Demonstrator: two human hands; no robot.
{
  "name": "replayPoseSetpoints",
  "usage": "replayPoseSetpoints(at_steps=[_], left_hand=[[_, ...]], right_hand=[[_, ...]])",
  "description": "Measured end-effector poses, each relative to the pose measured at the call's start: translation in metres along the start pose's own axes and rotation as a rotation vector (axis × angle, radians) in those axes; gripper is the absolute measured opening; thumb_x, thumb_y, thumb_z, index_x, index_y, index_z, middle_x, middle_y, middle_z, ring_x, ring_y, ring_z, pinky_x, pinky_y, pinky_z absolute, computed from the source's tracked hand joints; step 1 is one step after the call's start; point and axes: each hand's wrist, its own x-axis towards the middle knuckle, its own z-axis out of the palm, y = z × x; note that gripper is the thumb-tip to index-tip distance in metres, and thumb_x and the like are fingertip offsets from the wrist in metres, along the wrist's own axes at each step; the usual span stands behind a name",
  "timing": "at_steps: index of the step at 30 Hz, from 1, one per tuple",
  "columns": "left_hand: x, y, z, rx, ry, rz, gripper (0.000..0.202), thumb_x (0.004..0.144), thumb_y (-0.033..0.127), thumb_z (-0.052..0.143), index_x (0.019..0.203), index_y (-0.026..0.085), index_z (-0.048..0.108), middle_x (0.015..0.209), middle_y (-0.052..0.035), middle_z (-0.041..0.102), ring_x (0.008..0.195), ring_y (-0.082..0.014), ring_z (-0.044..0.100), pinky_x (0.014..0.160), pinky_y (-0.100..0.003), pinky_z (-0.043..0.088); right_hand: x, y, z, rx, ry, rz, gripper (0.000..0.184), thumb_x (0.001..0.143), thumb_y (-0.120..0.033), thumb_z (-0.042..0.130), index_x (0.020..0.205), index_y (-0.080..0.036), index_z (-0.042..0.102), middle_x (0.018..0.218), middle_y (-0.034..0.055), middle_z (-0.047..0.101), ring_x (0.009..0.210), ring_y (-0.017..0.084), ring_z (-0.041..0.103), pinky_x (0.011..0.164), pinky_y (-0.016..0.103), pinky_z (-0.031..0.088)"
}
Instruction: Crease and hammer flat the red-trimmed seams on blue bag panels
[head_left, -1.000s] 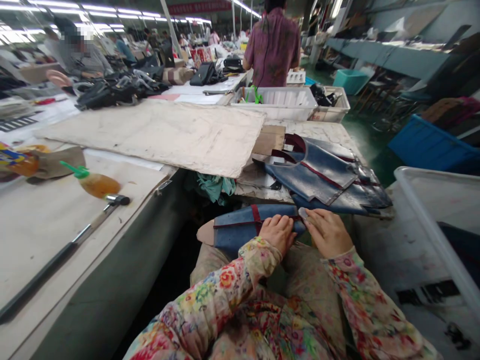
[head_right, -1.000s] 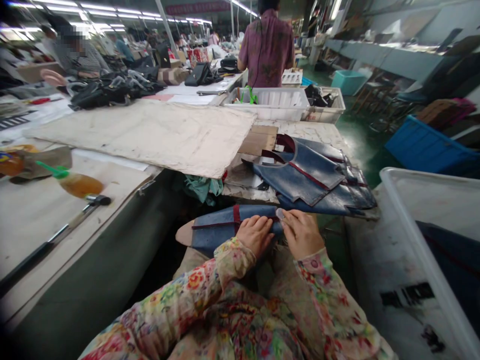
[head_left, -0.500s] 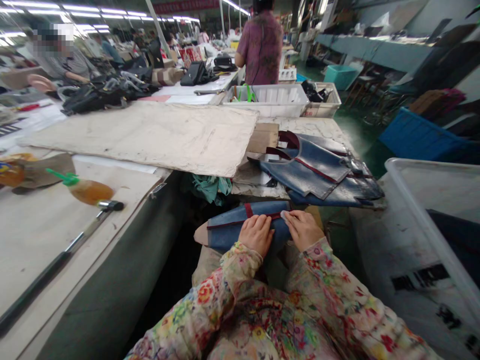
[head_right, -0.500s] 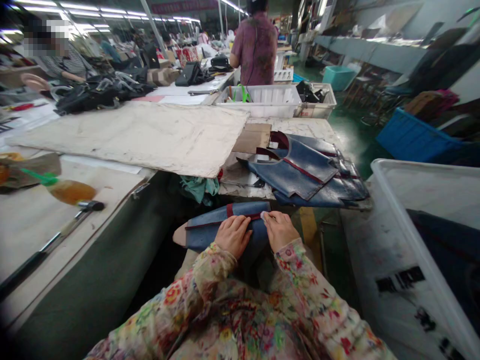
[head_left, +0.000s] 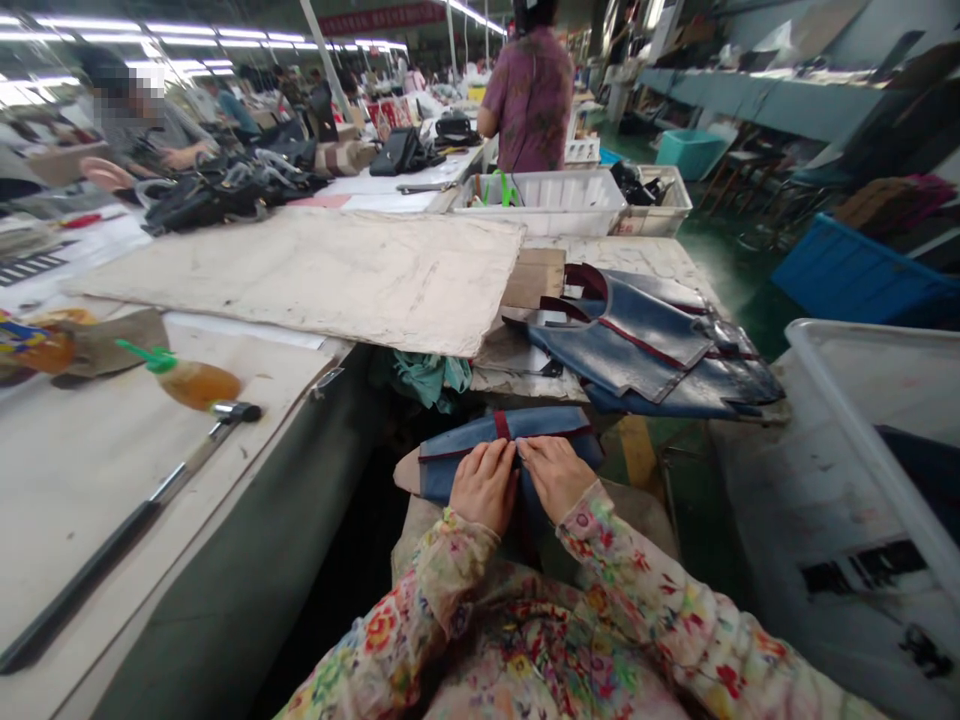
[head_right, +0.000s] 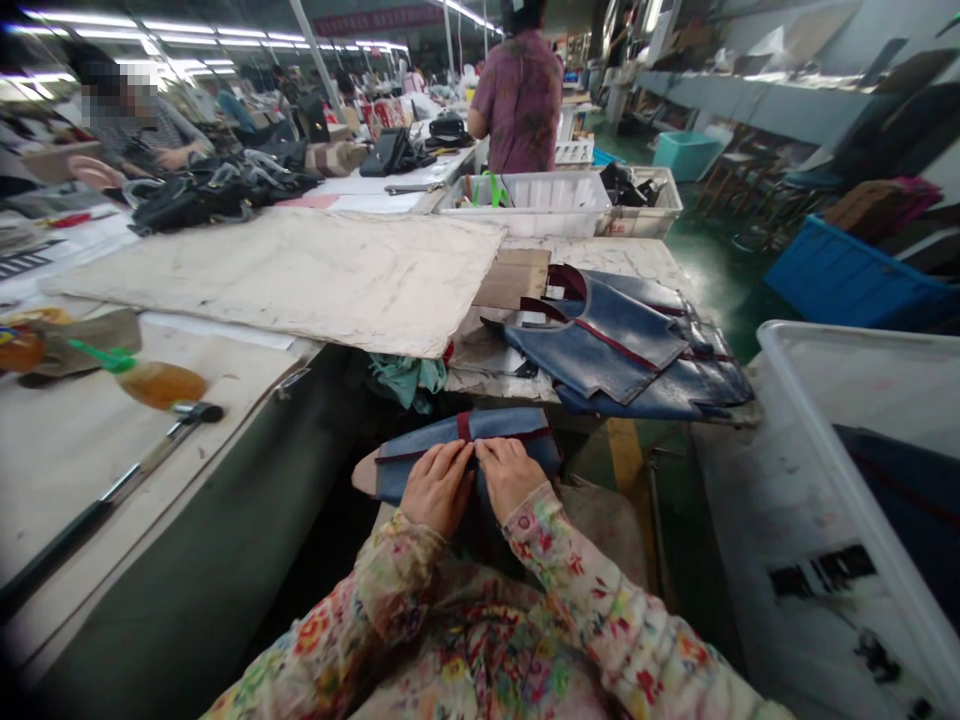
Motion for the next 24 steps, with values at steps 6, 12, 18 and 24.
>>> replayPoseSetpoints(at_steps=[6, 12, 18, 24], left_hand=[[-0.01, -0.002, -0.011, 0.078, -0.01, -0.078, 0.036, 0.084, 0.028, 0.044, 0.118, 0.018, 0.051, 0.115, -0.0041, 0.057, 0.106, -0.021, 0.048, 0.086, -0.034, 0.038], [0.001, 0.001, -0.021, 0.127, -0.094, -0.146, 0.033, 0.082, 0.028, 0.048, 0.113, 0.02, 0.053, 0.109, -0.0035, 0.059, 0.1, -0.0215, 0.05, 0.078, -0.036, 0.039], [-0.002, -0.002, -0.023, 0.118, -0.127, -0.108, 0.03, 0.083, 0.026, 0.046, 0.112, 0.022, 0.053, 0.107, -0.0017, 0.06, 0.097, -0.0191, 0.051, 0.077, -0.034, 0.039], [-0.01, -0.004, -0.022, 0.108, -0.132, -0.104, 0.03, 0.085, 0.024, 0.043, 0.114, 0.022, 0.051, 0.11, -0.0019, 0.058, 0.1, -0.0185, 0.049, 0.078, -0.033, 0.036]], right_hand=[[0.004, 0.008, -0.006, 0.11, -0.057, 0.029, 0.029, 0.083, -0.019, 0.045, 0.109, -0.018, 0.058, 0.1, 0.0061, 0.056, 0.091, 0.018, 0.046, 0.084, 0.031, 0.043], [0.009, 0.029, -0.011, 0.243, -0.206, 0.017, 0.033, 0.079, -0.024, 0.05, 0.111, -0.017, 0.057, 0.098, 0.006, 0.056, 0.091, 0.018, 0.05, 0.085, 0.033, 0.042], [0.016, 0.033, -0.014, 0.259, -0.285, -0.022, 0.031, 0.084, -0.028, 0.043, 0.106, -0.015, 0.06, 0.095, 0.0071, 0.058, 0.091, 0.017, 0.052, 0.086, 0.031, 0.041], [0.025, 0.031, -0.022, 0.25, -0.365, -0.046, 0.032, 0.084, -0.029, 0.042, 0.108, -0.016, 0.059, 0.092, 0.0071, 0.058, 0.088, 0.015, 0.054, 0.081, 0.027, 0.042]])
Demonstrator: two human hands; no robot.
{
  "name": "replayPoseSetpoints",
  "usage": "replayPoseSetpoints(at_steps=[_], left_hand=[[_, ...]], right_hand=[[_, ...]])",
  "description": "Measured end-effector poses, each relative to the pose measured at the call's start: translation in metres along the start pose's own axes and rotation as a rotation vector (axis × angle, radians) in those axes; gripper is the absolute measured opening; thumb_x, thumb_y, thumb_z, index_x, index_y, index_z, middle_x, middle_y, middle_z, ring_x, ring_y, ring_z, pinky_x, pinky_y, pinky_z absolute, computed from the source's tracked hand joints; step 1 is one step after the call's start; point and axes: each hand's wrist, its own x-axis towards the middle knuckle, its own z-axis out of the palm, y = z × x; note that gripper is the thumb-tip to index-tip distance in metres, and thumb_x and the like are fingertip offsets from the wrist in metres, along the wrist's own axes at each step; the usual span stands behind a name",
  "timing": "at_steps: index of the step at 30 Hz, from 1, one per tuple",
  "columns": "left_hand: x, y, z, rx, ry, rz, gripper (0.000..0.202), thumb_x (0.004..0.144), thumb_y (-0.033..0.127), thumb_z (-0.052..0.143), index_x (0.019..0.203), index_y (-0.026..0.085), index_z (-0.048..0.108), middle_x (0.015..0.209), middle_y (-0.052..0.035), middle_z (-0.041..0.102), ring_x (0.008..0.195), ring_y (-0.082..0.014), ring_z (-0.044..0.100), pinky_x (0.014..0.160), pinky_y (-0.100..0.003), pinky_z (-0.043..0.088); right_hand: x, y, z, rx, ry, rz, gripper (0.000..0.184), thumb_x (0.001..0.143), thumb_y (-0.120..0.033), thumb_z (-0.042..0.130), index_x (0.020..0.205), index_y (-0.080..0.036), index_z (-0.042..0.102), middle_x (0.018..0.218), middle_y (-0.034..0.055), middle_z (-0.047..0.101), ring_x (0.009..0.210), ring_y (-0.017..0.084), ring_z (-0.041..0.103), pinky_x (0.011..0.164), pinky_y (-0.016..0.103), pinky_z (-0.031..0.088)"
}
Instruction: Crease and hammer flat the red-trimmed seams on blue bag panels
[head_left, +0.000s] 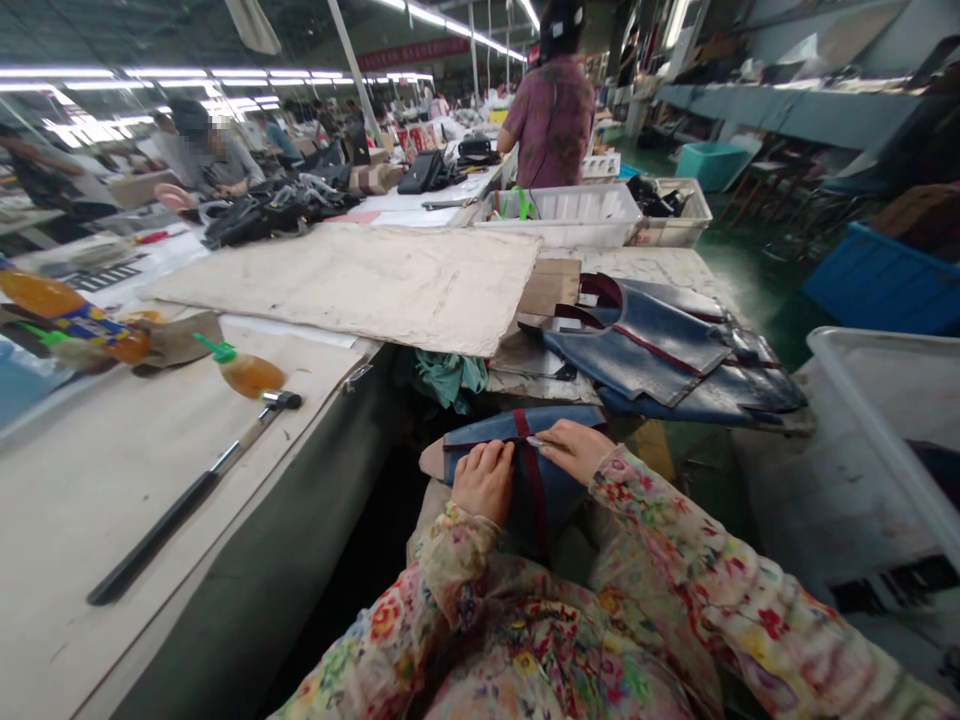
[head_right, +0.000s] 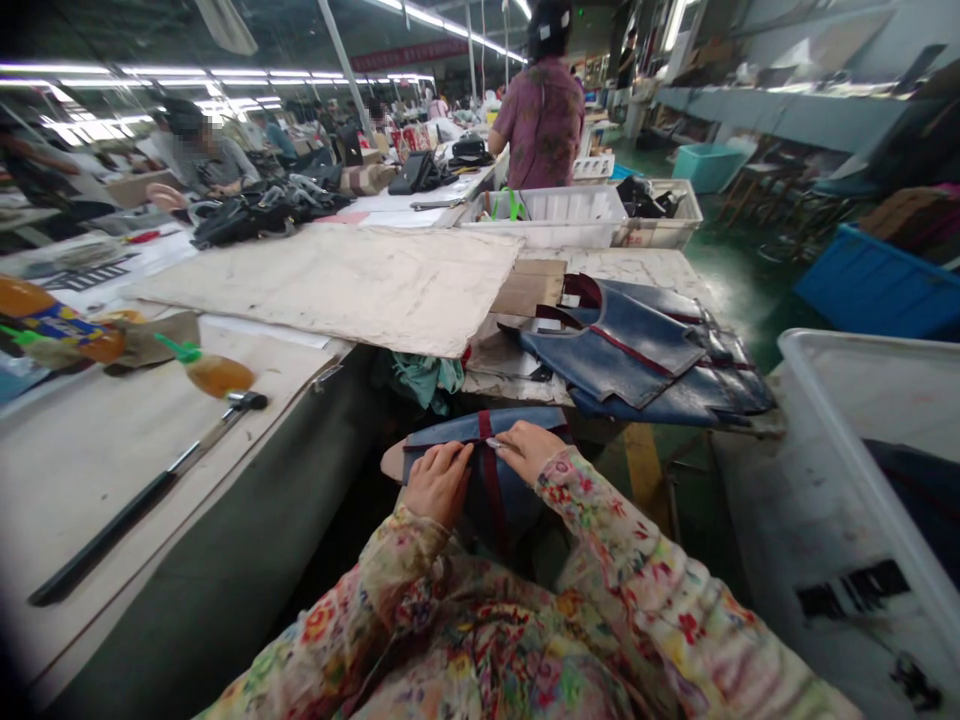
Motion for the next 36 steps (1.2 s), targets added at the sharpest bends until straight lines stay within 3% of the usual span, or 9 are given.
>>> replayPoseSetpoints(at_steps=[5, 9, 14, 19, 26, 32, 36], left_hand=[[0.017, 0.006, -0.004, -0.035, -0.071, -0.048, 0.02, 0.083, 0.028, 0.046, 0.1, 0.023, 0.055, 0.102, -0.0019, 0.059, 0.096, -0.0188, 0.049, 0.077, -0.034, 0.035], [0.028, 0.01, -0.004, -0.031, -0.036, 0.028, 0.012, 0.083, 0.025, 0.046, 0.088, 0.021, 0.056, 0.092, -0.0016, 0.061, 0.092, -0.0186, 0.05, 0.08, -0.037, 0.033], [0.019, 0.007, 0.006, -0.014, 0.067, 0.135, 0.021, 0.083, 0.02, 0.044, 0.101, 0.019, 0.055, 0.101, -0.0034, 0.061, 0.097, -0.0177, 0.049, 0.085, -0.035, 0.035], [0.015, 0.006, 0.017, -0.022, 0.039, 0.168, 0.027, 0.083, 0.016, 0.041, 0.106, 0.015, 0.054, 0.111, -0.0052, 0.058, 0.101, -0.018, 0.049, 0.088, -0.032, 0.037], [0.023, 0.004, 0.016, -0.072, -0.007, 0.167, 0.023, 0.082, 0.019, 0.043, 0.102, 0.015, 0.056, 0.111, -0.0043, 0.059, 0.099, -0.0181, 0.051, 0.088, -0.032, 0.038], [0.011, -0.003, 0.011, -0.065, 0.042, 0.137, 0.028, 0.084, 0.023, 0.044, 0.11, 0.019, 0.053, 0.112, -0.0026, 0.059, 0.102, -0.0166, 0.05, 0.089, -0.033, 0.036], [0.002, -0.012, 0.006, -0.03, 0.118, 0.108, 0.027, 0.084, 0.024, 0.045, 0.108, 0.02, 0.055, 0.109, -0.0009, 0.062, 0.1, -0.0159, 0.052, 0.087, -0.033, 0.036]], right_hand=[[0.011, 0.002, -0.004, -0.03, -0.057, -0.047, 0.029, 0.082, -0.028, 0.045, 0.102, -0.017, 0.063, 0.086, 0.0069, 0.059, 0.083, 0.015, 0.054, 0.078, 0.027, 0.042], [0.017, 0.006, -0.005, -0.041, -0.088, -0.092, 0.026, 0.079, -0.025, 0.05, 0.099, -0.016, 0.064, 0.085, 0.0067, 0.06, 0.082, 0.016, 0.054, 0.078, 0.028, 0.042], [0.012, 0.005, -0.003, -0.022, -0.047, -0.104, 0.027, 0.083, -0.025, 0.045, 0.101, -0.017, 0.062, 0.087, 0.0057, 0.06, 0.085, 0.015, 0.054, 0.08, 0.028, 0.042], [0.005, -0.011, 0.004, -0.15, 0.025, 0.01, 0.027, 0.084, -0.023, 0.042, 0.102, -0.016, 0.061, 0.092, 0.007, 0.058, 0.086, 0.017, 0.052, 0.08, 0.03, 0.042], [0.012, -0.031, 0.013, -0.34, 0.029, 0.156, 0.03, 0.086, -0.02, 0.038, 0.111, -0.017, 0.055, 0.097, 0.0091, 0.056, 0.087, 0.021, 0.049, 0.07, 0.031, 0.045], [0.008, -0.012, 0.022, -0.243, 0.199, -0.004, 0.03, 0.086, -0.022, 0.039, 0.11, -0.015, 0.055, 0.1, 0.0096, 0.056, 0.092, 0.019, 0.045, 0.082, 0.032, 0.043], [0.006, -0.007, 0.014, -0.17, 0.189, -0.072, 0.03, 0.084, -0.021, 0.044, 0.109, -0.013, 0.057, 0.1, 0.0084, 0.056, 0.093, 0.018, 0.046, 0.086, 0.033, 0.042]])
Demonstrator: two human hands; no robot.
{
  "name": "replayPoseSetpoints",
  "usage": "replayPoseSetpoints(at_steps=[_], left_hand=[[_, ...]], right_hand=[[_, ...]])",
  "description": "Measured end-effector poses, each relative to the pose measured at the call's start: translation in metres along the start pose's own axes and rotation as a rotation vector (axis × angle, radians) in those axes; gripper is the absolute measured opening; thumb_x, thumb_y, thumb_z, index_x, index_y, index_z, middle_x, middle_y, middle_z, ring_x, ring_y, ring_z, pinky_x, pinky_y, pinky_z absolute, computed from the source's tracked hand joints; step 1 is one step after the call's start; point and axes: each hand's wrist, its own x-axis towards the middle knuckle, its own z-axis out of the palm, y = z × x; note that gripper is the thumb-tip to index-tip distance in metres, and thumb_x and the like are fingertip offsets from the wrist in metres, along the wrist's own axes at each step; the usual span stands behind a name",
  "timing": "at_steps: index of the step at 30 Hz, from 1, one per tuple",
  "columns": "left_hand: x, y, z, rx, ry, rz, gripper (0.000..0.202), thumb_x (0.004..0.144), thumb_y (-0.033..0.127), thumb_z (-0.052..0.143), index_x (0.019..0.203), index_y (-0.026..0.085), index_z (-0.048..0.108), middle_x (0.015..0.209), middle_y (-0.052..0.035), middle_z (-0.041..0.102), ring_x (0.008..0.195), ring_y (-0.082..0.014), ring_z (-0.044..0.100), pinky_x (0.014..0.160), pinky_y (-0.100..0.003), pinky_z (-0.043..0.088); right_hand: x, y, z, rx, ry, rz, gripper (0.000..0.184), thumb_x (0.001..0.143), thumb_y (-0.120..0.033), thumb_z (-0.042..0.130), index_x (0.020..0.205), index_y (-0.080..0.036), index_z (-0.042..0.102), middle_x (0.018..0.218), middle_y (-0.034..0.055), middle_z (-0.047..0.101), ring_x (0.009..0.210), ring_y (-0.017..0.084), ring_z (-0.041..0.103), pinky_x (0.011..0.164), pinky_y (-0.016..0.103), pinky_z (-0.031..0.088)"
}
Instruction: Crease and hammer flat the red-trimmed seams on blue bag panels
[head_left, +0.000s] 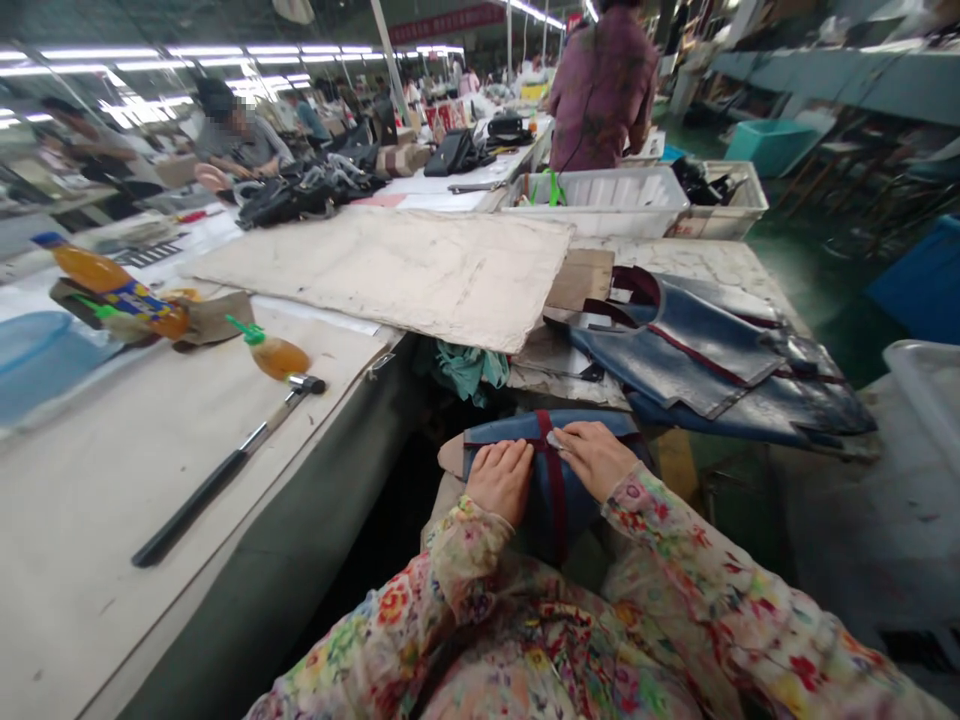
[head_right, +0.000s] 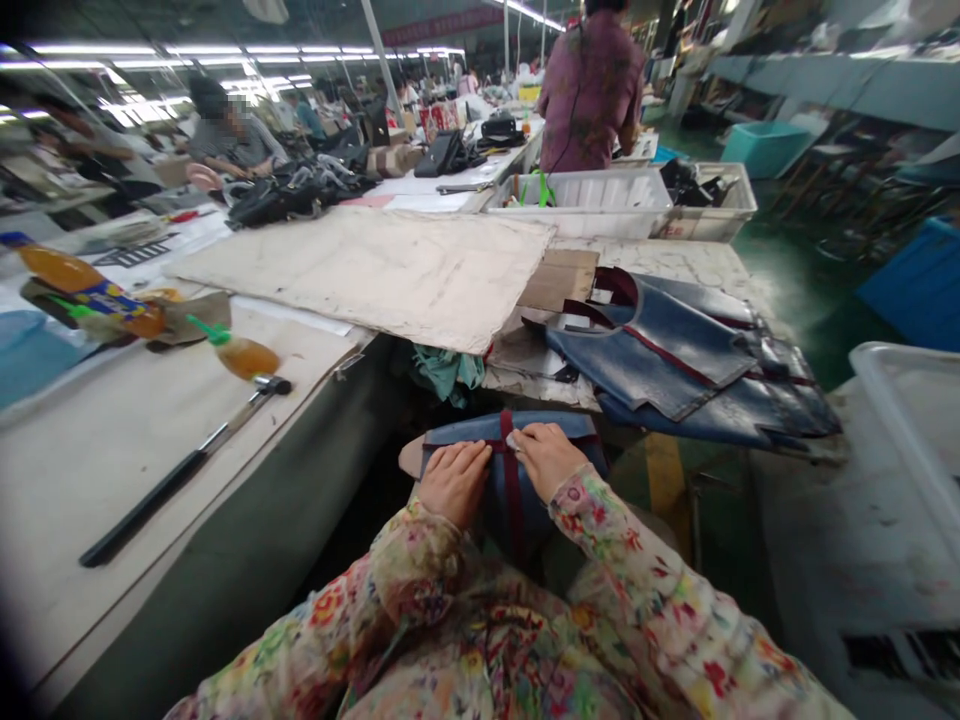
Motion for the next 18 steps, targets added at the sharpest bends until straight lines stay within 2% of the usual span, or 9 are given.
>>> replayPoseSetpoints(at_steps=[5, 11, 18], left_hand=[[-0.006, -0.003, -0.003, 0.022, -0.04, -0.054, 0.029, 0.084, 0.025, 0.044, 0.111, 0.021, 0.055, 0.11, -0.0027, 0.061, 0.102, -0.0167, 0.052, 0.085, -0.033, 0.037], [-0.01, -0.004, -0.003, 0.009, -0.08, -0.093, 0.031, 0.086, 0.025, 0.041, 0.115, 0.021, 0.052, 0.113, -0.0019, 0.059, 0.106, -0.017, 0.05, 0.084, -0.033, 0.037], [-0.023, -0.028, -0.006, 0.05, -0.078, -0.092, 0.033, 0.084, 0.023, 0.041, 0.116, 0.02, 0.051, 0.113, -0.0039, 0.059, 0.104, -0.017, 0.051, 0.084, -0.032, 0.037]], right_hand=[[0.009, -0.017, -0.012, 0.02, 0.01, -0.104, 0.03, 0.084, -0.023, 0.043, 0.109, -0.015, 0.057, 0.103, 0.0079, 0.056, 0.096, 0.019, 0.047, 0.089, 0.034, 0.042], [0.009, -0.027, 0.012, -0.045, -0.002, -0.128, 0.031, 0.086, -0.016, 0.036, 0.107, -0.014, 0.059, 0.106, 0.0092, 0.056, 0.097, 0.019, 0.046, 0.085, 0.034, 0.044], [0.028, -0.043, 0.023, -0.032, -0.078, -0.164, 0.03, 0.086, -0.018, 0.036, 0.106, -0.015, 0.059, 0.106, 0.0077, 0.057, 0.095, 0.019, 0.046, 0.086, 0.032, 0.044]])
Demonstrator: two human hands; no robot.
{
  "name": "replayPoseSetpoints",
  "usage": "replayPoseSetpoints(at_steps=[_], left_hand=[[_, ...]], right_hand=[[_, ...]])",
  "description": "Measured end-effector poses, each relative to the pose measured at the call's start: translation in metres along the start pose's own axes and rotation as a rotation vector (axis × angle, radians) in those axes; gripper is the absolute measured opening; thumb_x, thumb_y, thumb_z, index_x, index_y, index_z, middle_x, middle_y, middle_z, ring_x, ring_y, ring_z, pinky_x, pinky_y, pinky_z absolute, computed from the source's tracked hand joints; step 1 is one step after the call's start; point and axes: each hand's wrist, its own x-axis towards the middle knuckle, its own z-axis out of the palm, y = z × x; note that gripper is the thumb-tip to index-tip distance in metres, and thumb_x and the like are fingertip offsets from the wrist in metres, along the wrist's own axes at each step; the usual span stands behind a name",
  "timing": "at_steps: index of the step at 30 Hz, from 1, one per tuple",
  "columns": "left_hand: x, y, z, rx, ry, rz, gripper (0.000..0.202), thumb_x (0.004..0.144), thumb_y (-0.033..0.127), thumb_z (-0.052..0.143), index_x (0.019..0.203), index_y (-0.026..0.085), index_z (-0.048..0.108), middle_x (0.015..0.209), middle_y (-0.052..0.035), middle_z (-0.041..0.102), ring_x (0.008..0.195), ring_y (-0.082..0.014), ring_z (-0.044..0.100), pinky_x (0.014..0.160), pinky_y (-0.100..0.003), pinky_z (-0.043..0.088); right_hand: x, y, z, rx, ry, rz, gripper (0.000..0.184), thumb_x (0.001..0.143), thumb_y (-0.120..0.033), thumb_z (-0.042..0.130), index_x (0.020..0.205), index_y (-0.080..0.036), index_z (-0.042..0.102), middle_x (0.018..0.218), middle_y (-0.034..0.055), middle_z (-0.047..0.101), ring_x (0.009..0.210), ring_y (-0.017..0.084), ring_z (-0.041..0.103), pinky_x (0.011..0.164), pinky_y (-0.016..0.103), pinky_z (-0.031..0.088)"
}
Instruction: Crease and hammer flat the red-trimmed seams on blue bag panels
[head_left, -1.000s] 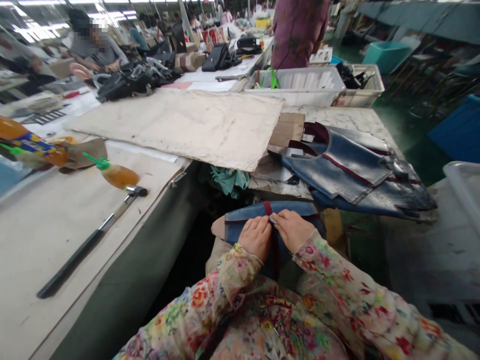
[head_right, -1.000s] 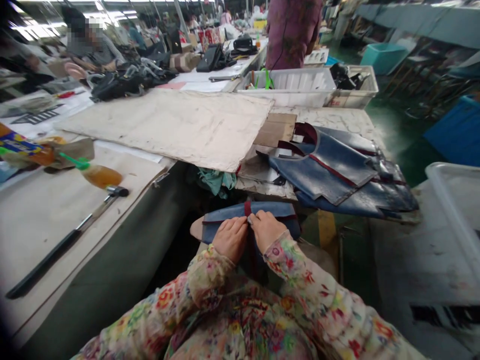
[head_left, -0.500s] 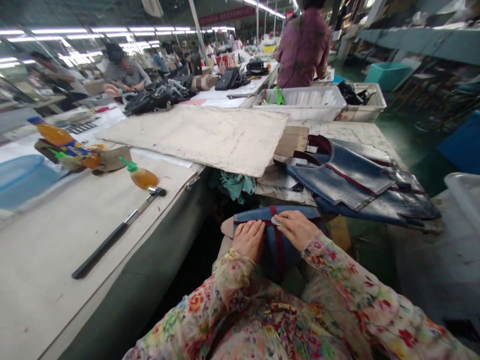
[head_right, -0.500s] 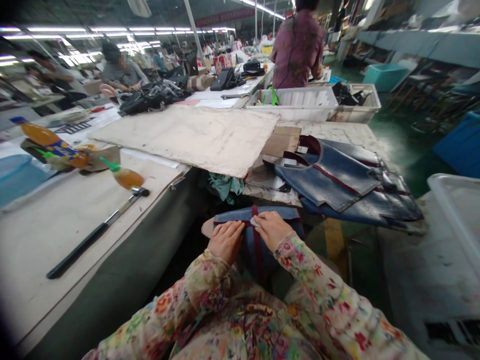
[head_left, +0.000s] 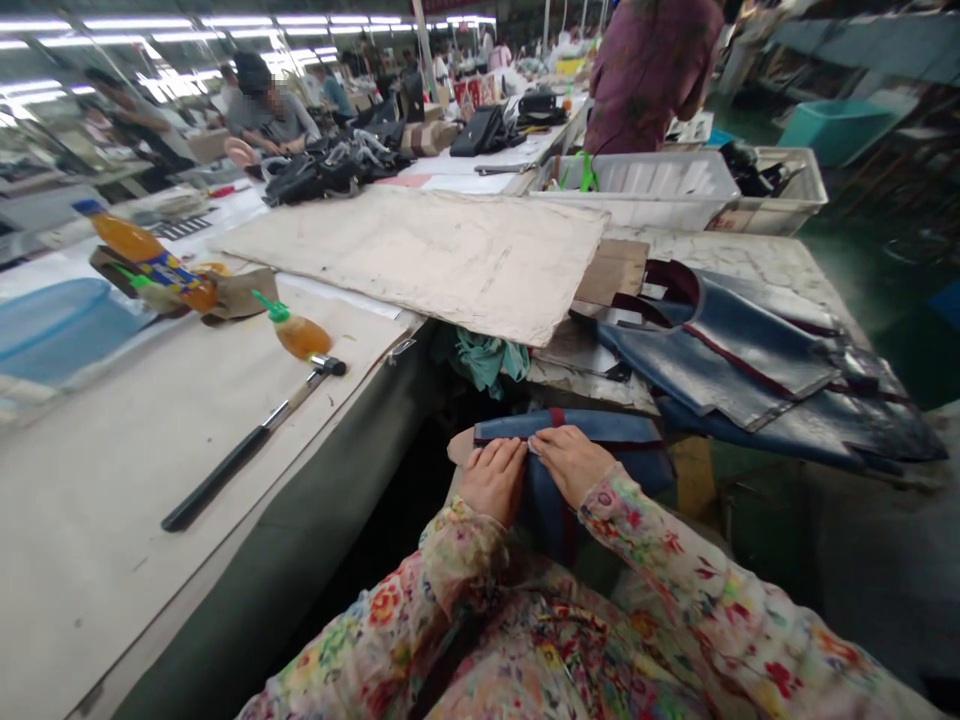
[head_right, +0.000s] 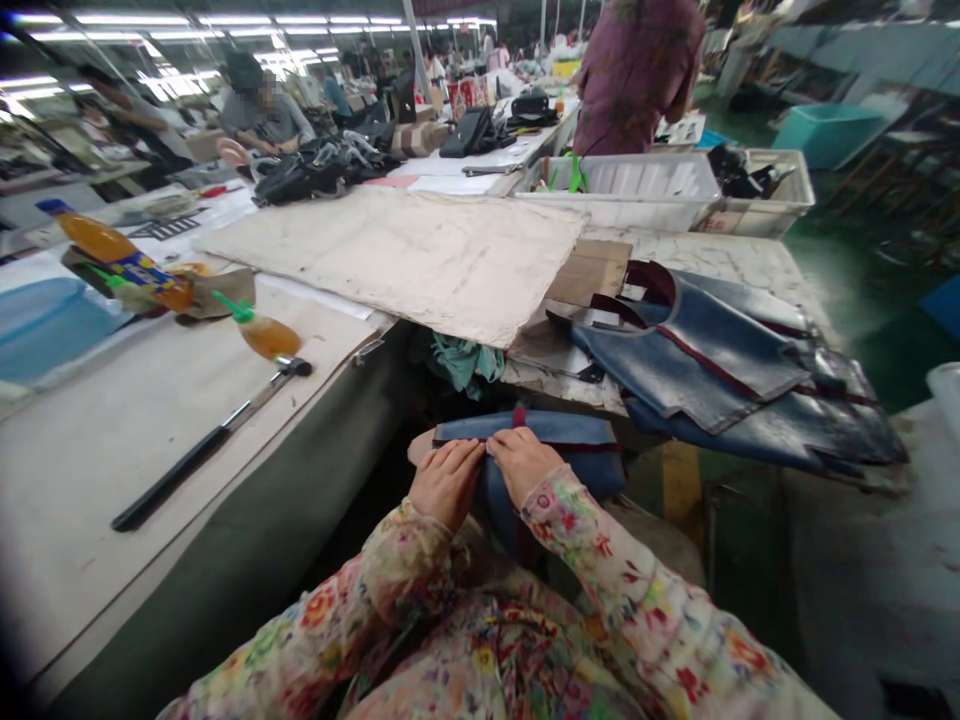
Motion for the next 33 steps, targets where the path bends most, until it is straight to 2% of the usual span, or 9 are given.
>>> replayPoseSetpoints(at_steps=[10, 16, 21, 28, 33], left_hand=[[-0.02, -0.036, -0.019, 0.019, 0.013, -0.123, 0.029, 0.085, 0.024, 0.041, 0.11, 0.02, 0.055, 0.109, -0.0048, 0.061, 0.099, -0.0171, 0.053, 0.082, -0.032, 0.038], [-0.023, -0.038, -0.016, -0.009, 0.064, -0.182, 0.031, 0.085, 0.026, 0.041, 0.11, 0.016, 0.055, 0.111, -0.007, 0.059, 0.102, -0.0193, 0.051, 0.085, -0.033, 0.039], [-0.018, -0.027, -0.014, 0.013, 0.046, -0.159, 0.031, 0.085, 0.029, 0.041, 0.111, 0.017, 0.055, 0.111, -0.0062, 0.059, 0.102, -0.0206, 0.051, 0.084, -0.034, 0.039], [-0.01, -0.019, -0.014, 0.063, 0.057, -0.13, 0.03, 0.085, 0.028, 0.043, 0.109, 0.017, 0.056, 0.11, -0.0051, 0.059, 0.103, -0.021, 0.05, 0.085, -0.037, 0.039], [0.006, 0.001, -0.002, -0.009, 0.052, -0.033, 0.03, 0.085, 0.026, 0.042, 0.11, 0.015, 0.055, 0.109, -0.0064, 0.059, 0.102, -0.0204, 0.049, 0.089, -0.035, 0.04]], right_hand=[[0.04, -0.035, 0.013, 0.016, -0.127, -0.068, 0.032, 0.087, -0.019, 0.034, 0.111, -0.016, 0.055, 0.112, 0.0067, 0.053, 0.099, 0.02, 0.045, 0.078, 0.03, 0.048], [0.048, -0.041, 0.016, 0.04, -0.13, -0.072, 0.033, 0.086, -0.016, 0.034, 0.113, -0.015, 0.053, 0.113, 0.0076, 0.052, 0.1, 0.02, 0.044, 0.077, 0.03, 0.048], [0.033, -0.027, 0.007, 0.027, -0.138, -0.052, 0.034, 0.087, -0.018, 0.035, 0.115, -0.015, 0.052, 0.115, 0.0071, 0.052, 0.101, 0.019, 0.045, 0.077, 0.029, 0.048], [-0.007, 0.014, -0.008, -0.123, -0.034, -0.015, 0.031, 0.086, -0.015, 0.038, 0.11, -0.016, 0.057, 0.11, 0.0062, 0.056, 0.097, 0.018, 0.046, 0.084, 0.029, 0.044], [-0.026, 0.033, -0.016, -0.261, 0.015, -0.035, 0.031, 0.083, -0.013, 0.041, 0.108, -0.014, 0.059, 0.106, 0.0068, 0.057, 0.093, 0.02, 0.048, 0.08, 0.031, 0.046]])
